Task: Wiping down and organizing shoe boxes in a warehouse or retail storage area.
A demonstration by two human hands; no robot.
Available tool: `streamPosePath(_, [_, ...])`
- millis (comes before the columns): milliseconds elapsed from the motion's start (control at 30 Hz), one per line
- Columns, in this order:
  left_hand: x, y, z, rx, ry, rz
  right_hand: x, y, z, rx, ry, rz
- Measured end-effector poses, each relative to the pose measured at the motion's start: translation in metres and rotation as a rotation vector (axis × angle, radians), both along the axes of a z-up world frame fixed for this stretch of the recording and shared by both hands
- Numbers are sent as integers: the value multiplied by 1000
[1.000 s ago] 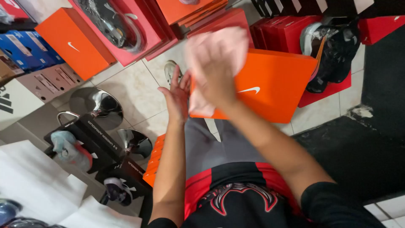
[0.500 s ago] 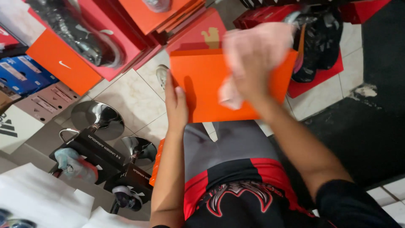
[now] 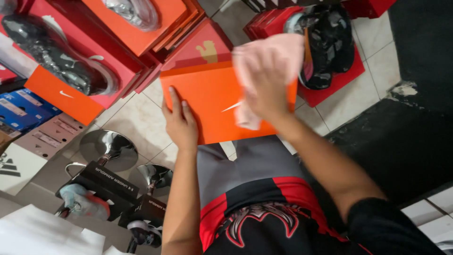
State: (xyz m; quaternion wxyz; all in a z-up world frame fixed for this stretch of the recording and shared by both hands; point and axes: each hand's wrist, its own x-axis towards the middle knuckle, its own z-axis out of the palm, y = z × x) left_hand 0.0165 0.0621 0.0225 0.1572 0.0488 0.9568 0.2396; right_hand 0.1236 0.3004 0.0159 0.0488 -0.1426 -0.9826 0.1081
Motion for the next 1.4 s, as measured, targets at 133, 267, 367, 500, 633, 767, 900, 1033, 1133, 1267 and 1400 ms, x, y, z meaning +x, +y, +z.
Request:
streamPosePath(133, [0, -3, -8, -34, 13, 0, 13, -65, 3, -139, -52, 143])
streamPosePath(267, [-2, 2, 2, -30, 14, 22, 72, -68, 10, -128, 193, 203])
streamPosePath(367, [0, 5, 3, -33, 23, 27, 102, -12, -25, 44, 41, 42])
streamPosePath(500, [-2, 0, -4, -41, 19, -2, 41, 4, -38, -15, -22, -28])
streamPosePath(633, [-5, -9, -11, 171, -11, 51, 5, -51, -8, -274, -374, 138])
streamPosePath(767, [-17, -41, -39, 518, -165, 66, 36, -103, 11, -169, 197, 287])
streamPosePath(900, [-33, -28, 15, 603, -349, 84, 70, -73, -3, -173, -167, 4])
streamPosePath(1033, [-34, -50, -20, 968, -496, 140, -13, -71, 19, -189, -191, -81])
streamPosePath(1133, [-41, -55, -22, 1141, -631, 219, -75, -107, 22, -202, -205, -2])
streamPosePath(1267, [-35, -42, -16, 1045, -545, 164, -58, -177, 7, -154, -21, 92])
streamPosePath(1400, [-33, -33, -27, 818, -332, 55, 23, -156, 1, -101, 21, 10])
